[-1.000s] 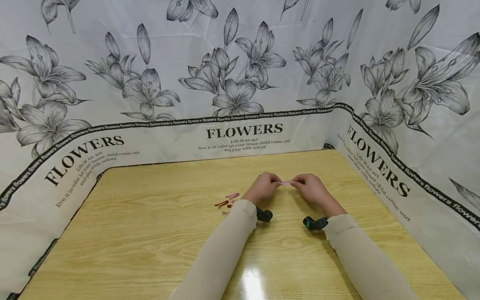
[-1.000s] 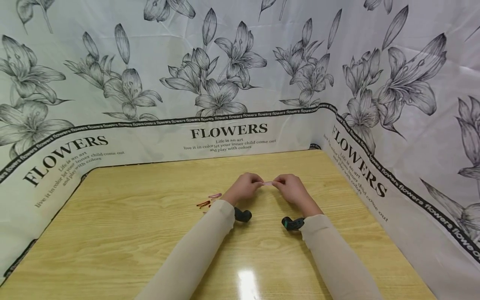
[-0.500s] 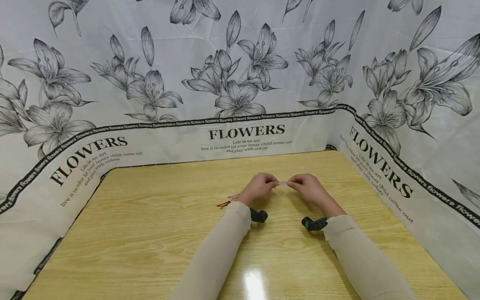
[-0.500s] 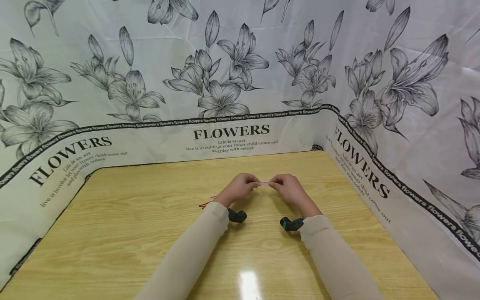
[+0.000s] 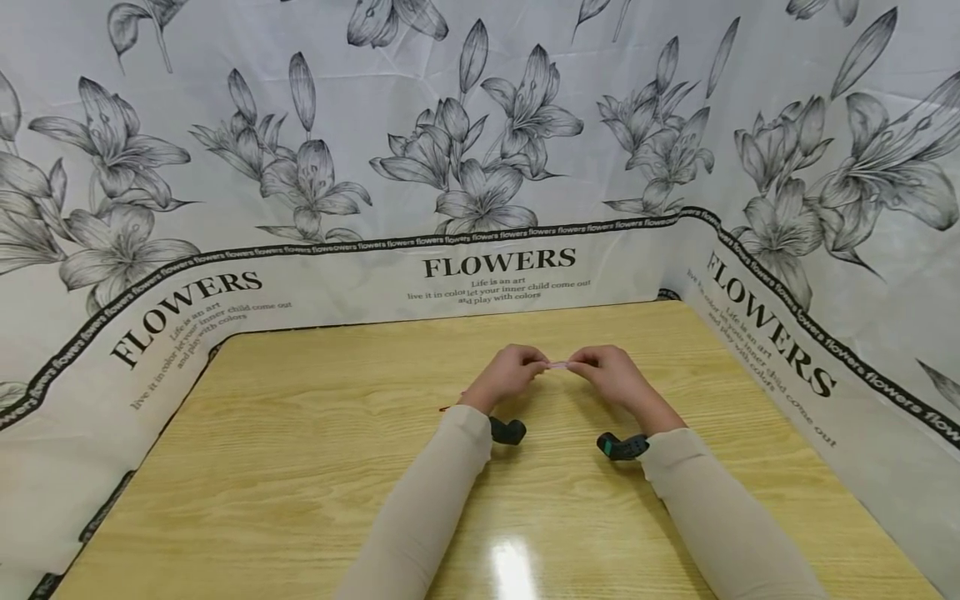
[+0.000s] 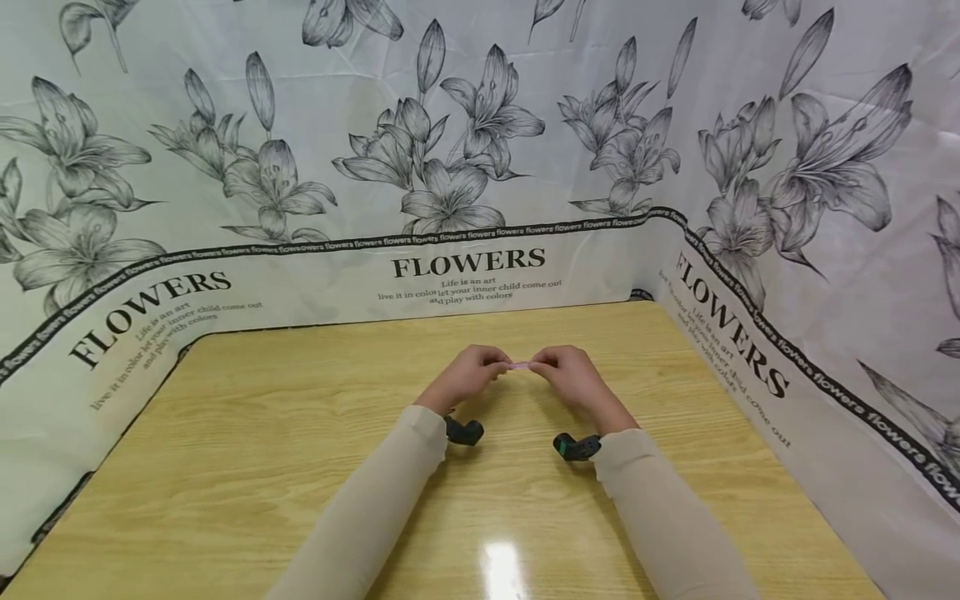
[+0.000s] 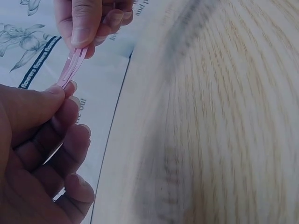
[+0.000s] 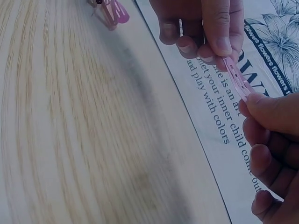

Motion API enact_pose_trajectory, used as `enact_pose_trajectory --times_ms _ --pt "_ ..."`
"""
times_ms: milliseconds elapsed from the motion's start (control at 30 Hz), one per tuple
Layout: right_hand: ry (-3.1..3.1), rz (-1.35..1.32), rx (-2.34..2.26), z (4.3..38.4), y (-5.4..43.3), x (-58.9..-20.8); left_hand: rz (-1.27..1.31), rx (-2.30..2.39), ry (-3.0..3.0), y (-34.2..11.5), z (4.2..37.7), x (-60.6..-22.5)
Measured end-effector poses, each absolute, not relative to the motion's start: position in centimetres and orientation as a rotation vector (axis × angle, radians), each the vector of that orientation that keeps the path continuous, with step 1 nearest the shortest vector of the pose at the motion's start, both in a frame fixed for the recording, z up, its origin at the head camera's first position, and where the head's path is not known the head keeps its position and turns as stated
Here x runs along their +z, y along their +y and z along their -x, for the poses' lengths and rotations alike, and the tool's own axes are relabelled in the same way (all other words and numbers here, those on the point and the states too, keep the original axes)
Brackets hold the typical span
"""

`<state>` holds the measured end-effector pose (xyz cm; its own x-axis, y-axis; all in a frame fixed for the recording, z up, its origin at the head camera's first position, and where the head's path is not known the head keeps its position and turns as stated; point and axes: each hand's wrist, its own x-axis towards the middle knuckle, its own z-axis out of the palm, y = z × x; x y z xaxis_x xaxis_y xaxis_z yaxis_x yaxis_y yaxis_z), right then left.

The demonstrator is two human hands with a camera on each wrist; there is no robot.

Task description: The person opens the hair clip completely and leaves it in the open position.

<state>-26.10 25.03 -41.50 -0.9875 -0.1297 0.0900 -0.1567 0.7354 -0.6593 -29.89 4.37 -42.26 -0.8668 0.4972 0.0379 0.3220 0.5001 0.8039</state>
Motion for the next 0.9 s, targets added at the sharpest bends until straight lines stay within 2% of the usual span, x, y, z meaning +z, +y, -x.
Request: enact_pose_trajectory --times_ms 900 --pt "-2.888 -0.398 1.107 26.8 21.5 -41.1 -0.636 1.306 2.562 0.3 29.1 -42.0"
